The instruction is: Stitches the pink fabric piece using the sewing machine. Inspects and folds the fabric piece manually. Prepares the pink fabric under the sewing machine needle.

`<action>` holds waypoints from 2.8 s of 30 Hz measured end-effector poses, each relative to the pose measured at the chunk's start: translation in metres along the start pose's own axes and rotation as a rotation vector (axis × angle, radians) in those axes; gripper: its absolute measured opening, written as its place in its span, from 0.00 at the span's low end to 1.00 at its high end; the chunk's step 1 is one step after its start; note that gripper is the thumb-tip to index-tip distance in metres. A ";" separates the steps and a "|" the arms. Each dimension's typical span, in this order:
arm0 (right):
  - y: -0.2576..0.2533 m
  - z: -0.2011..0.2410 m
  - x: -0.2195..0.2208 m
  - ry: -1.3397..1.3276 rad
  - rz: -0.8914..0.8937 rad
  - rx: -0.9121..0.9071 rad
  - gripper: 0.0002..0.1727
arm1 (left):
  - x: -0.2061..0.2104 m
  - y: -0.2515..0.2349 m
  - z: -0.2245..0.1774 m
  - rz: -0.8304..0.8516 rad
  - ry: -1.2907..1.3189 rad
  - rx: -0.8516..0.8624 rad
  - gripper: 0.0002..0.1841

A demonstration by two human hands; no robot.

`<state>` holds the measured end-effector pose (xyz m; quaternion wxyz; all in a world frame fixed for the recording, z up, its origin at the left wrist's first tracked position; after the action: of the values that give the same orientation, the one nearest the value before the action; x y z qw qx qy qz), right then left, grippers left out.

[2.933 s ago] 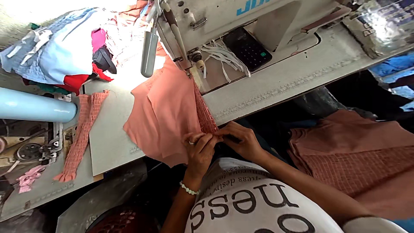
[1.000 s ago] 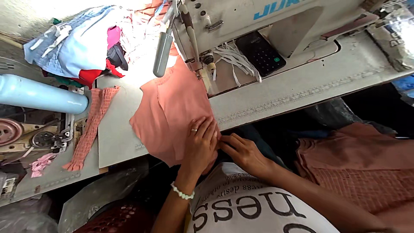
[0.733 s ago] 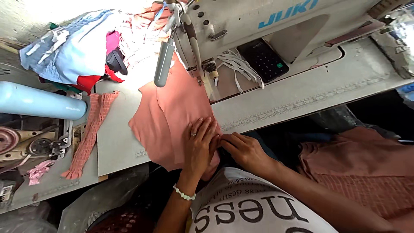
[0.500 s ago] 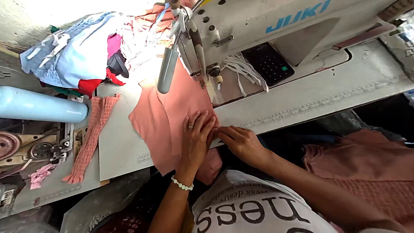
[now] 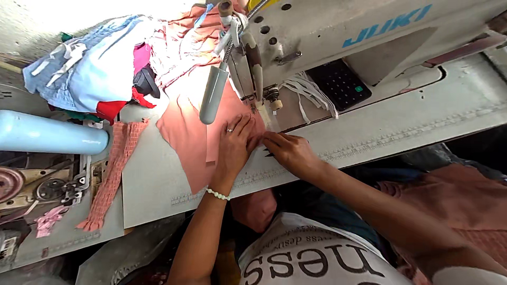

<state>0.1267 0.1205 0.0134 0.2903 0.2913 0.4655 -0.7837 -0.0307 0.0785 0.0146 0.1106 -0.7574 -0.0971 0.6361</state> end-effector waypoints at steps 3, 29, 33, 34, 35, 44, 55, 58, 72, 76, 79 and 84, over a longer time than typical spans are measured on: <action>-0.012 -0.007 0.001 0.011 0.020 0.003 0.06 | -0.001 -0.013 0.010 0.021 0.022 0.010 0.22; 0.096 -0.150 -0.163 0.470 -0.319 0.690 0.26 | 0.007 -0.052 0.034 -0.013 0.015 -0.043 0.18; 0.096 -0.150 -0.164 0.446 -0.349 0.641 0.28 | 0.004 -0.062 0.036 -0.003 0.030 -0.073 0.18; 0.097 -0.148 -0.164 0.439 -0.367 0.631 0.28 | 0.003 -0.065 0.036 -0.008 0.027 -0.076 0.18; 0.098 -0.146 -0.164 0.431 -0.387 0.626 0.27 | 0.003 -0.068 0.036 -0.016 0.026 -0.080 0.18; 0.097 -0.086 -0.130 0.176 -0.341 0.630 0.25 | -0.021 -0.087 0.018 0.105 0.015 -0.338 0.20; -0.007 0.005 -0.008 -0.087 -0.003 0.236 0.13 | -0.052 0.010 0.089 -0.281 0.242 -0.779 0.18; -0.047 0.020 0.024 -0.046 0.098 0.221 0.11 | -0.053 0.056 0.077 -0.287 0.302 -0.758 0.17; -0.005 -0.001 -0.028 -0.112 0.062 0.487 0.17 | -0.084 0.085 -0.012 -0.032 0.141 -0.570 0.20; -0.025 0.027 -0.015 -0.276 -0.012 0.380 0.10 | -0.054 0.034 0.051 -0.034 0.042 -0.545 0.26; -0.039 0.028 -0.005 -0.382 -0.033 0.436 0.14 | -0.050 0.010 0.037 0.041 0.268 -0.499 0.15; -0.030 0.014 -0.016 -0.688 -0.120 0.594 0.27 | -0.065 0.026 -0.017 0.073 1.073 -0.427 0.03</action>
<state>0.1130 0.1231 0.0475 0.2859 0.0572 0.1132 -0.9498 -0.0250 0.0344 0.0708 -0.0328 -0.9823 -0.1276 0.1328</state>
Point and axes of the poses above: each hand's wrist, its own y-axis away from the middle knuckle, its own x-axis out of the palm, z = x × y, the point moved 4 cm from there along -y, towards the middle knuckle, and after that the axes turned 6 degrees about -y, right-handed, at the moved point
